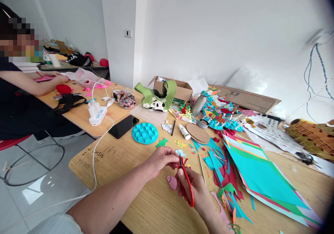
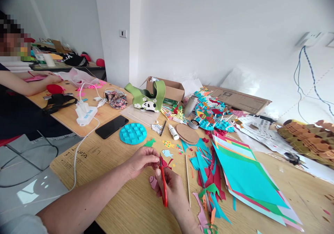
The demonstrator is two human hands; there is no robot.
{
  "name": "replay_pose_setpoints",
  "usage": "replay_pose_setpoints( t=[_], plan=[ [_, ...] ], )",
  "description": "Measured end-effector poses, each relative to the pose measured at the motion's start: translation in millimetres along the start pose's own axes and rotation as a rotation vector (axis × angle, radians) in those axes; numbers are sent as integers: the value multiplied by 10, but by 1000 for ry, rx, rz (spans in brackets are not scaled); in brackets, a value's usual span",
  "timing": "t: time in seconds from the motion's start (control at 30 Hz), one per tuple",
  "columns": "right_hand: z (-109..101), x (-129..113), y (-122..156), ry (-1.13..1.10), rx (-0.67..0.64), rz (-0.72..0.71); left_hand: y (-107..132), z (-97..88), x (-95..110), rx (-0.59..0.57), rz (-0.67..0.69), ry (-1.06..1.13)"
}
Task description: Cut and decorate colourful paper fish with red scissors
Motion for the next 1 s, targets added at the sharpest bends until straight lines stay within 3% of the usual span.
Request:
replay_pose_setpoints(
  t=[1.0],
  plan=[
    [-12,34,-5,22,10,-3,3,-1,5,-9,-16,-33]
  ],
)
Point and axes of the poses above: each hand's wrist, its own y-axis away from the middle knuckle, its own z-axis out of the palm, x = y × z, the point moved 3 cm from there along -y, towards the middle knuckle
